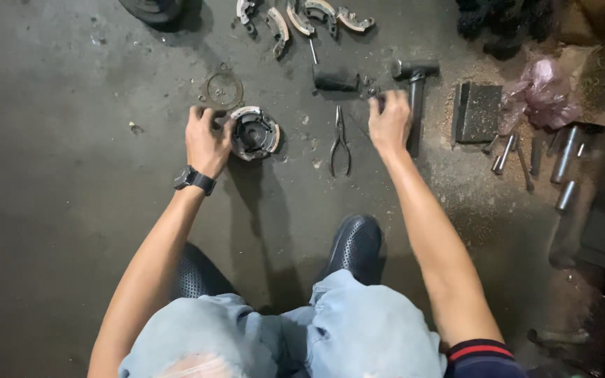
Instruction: The person sits on the workshop floor and assembles a drum brake: they fit brake shoes onto a backing plate, position springs and small hardware by hand, and use pliers to hook and tension the spring between the shoes. They handle the shoe assembly repeatedly, turning it over to seat the parts.
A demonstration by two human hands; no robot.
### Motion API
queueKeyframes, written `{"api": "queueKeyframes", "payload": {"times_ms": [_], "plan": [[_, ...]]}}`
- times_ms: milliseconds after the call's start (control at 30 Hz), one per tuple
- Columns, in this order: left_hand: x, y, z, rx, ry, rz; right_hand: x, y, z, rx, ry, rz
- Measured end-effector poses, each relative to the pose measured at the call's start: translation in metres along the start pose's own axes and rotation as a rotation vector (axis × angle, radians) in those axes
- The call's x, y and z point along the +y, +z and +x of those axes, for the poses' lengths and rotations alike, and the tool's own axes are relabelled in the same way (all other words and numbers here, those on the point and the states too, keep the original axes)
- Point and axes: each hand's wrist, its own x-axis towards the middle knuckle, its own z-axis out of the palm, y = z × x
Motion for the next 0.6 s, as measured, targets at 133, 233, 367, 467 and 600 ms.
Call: {"api": "queueKeyframes", "payload": {"times_ms": [133, 233, 367, 467, 600], "plan": [[0.013, 0.005, -0.004, 0.003, 0.01, -0.041, -0.011, -0.014, 0.019, -0.099, -0.021, -0.144], [0.007, 0.005, -0.01, 0.033, 0.096, 0.028, -0.007, -0.009, 0.022, -0.236, 0.203, -0.218], [-0.011, 0.006, -0.021, -0.006, 0.078, 0.068, -0.027, -0.031, 0.0, -0.015, -0.013, 0.053], [0.008, 0.002, -0.026, -0.018, 0.08, 0.217, -0.08, -0.05, -0.03, -0.062, -0.097, 0.276], [0.053, 0.01, -0.026, -0.206, 0.031, 0.496, -0.101, -0.02, -0.074, -0.289, -0.144, 0.405]]}}
